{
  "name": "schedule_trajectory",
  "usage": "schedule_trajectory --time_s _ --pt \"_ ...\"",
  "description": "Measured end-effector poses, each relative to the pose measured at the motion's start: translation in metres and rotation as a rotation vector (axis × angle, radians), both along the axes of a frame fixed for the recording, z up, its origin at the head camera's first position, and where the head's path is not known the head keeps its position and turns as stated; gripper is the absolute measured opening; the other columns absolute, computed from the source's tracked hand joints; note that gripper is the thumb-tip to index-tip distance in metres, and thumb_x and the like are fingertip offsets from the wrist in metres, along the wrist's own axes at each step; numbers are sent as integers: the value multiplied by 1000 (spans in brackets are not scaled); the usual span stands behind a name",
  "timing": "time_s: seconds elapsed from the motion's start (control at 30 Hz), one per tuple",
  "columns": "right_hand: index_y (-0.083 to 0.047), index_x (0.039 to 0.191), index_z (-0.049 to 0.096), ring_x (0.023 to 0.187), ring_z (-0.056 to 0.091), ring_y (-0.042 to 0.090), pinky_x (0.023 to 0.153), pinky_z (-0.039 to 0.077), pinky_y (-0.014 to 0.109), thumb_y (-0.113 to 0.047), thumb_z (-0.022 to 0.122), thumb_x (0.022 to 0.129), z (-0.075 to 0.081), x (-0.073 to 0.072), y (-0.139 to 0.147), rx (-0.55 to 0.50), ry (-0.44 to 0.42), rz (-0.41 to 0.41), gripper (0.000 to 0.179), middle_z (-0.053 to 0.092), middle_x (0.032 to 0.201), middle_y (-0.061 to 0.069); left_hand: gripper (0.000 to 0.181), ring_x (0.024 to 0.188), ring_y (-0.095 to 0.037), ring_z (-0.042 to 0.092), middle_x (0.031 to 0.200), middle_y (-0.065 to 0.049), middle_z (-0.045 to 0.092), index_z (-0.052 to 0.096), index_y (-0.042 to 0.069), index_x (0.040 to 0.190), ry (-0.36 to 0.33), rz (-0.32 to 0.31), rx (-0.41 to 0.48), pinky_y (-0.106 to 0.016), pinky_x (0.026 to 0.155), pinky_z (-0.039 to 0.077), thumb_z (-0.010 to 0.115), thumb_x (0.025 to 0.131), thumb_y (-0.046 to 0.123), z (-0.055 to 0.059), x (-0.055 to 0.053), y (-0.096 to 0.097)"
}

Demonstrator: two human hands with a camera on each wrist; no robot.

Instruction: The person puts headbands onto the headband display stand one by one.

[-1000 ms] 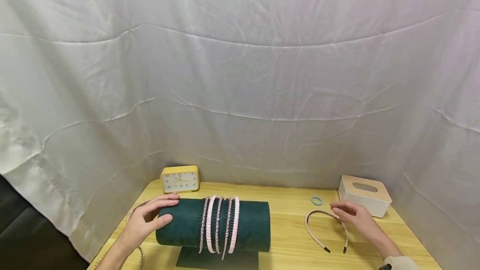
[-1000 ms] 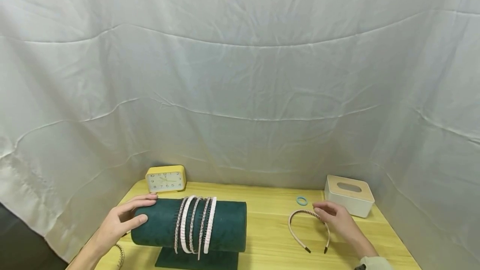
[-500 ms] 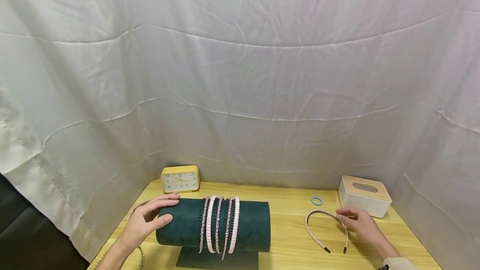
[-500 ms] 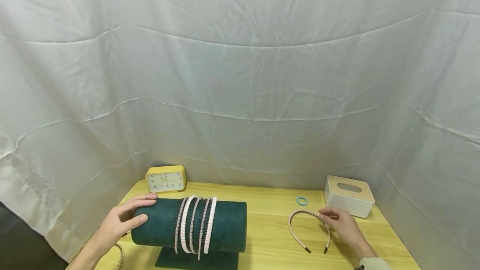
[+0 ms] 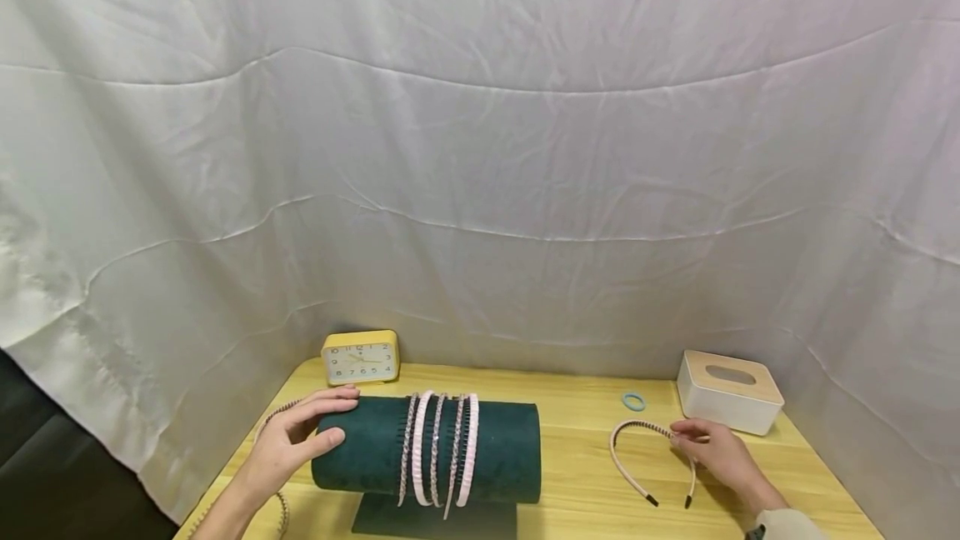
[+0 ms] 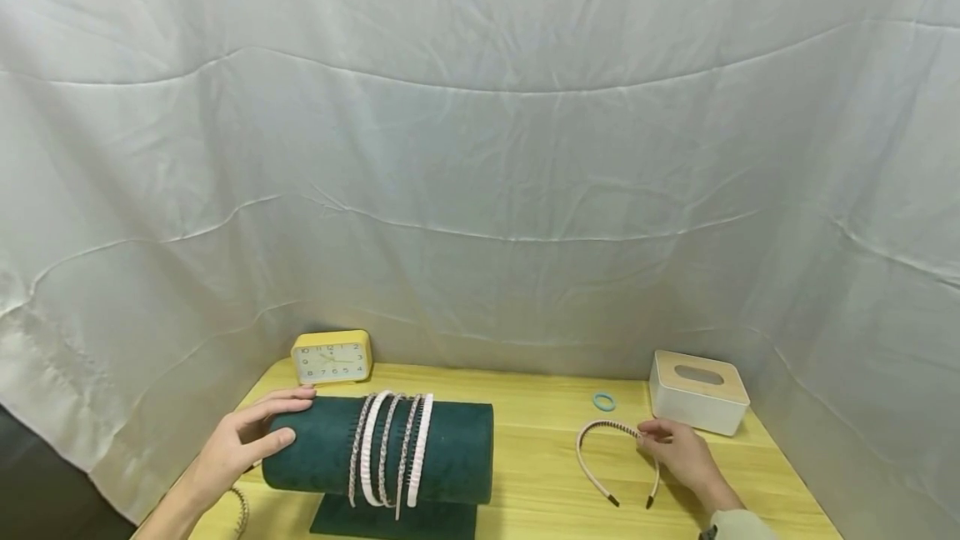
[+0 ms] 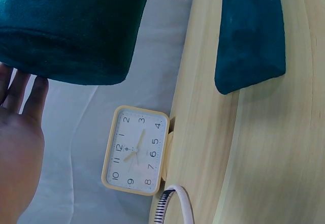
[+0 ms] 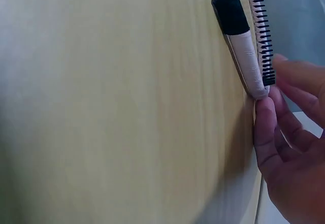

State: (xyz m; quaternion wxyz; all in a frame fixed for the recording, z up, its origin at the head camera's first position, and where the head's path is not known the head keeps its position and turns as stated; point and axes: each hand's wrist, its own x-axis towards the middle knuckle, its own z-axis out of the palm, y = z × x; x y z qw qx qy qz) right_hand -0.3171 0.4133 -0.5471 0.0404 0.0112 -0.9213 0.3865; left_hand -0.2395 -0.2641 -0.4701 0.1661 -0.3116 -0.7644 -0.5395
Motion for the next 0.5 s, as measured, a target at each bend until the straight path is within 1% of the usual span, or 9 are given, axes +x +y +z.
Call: schedule_trajectory --time_s 0.1,0.2,0.5 --pt "0 117 79 91 70 9 72 57 22 -14 82 97 -2 -2 1 57 30 6 24 82 109 13 39 140 1 60 148 2 70 73 0 134 -1 -2 2 -10 116 43 67 98 -13 0 0 0" --pt "-2 113 80 90 71 11 73 56 22 -13 82 96 -2 -4 0 94 42 10 20 82 106 11 39 140 1 60 148 2 69 73 0 135 -6 -8 4 -10 117 43 67 98 -13 0 1 0" --pt "-6 106 79 89 70 12 72 54 24 -11 79 97 0 -3 1 137 54 14 10 80 100 5 39 139 1 60 148 1 69 73 1 135 -6 -1 -1 -9 117 43 67 99 -12 1 1 -1"
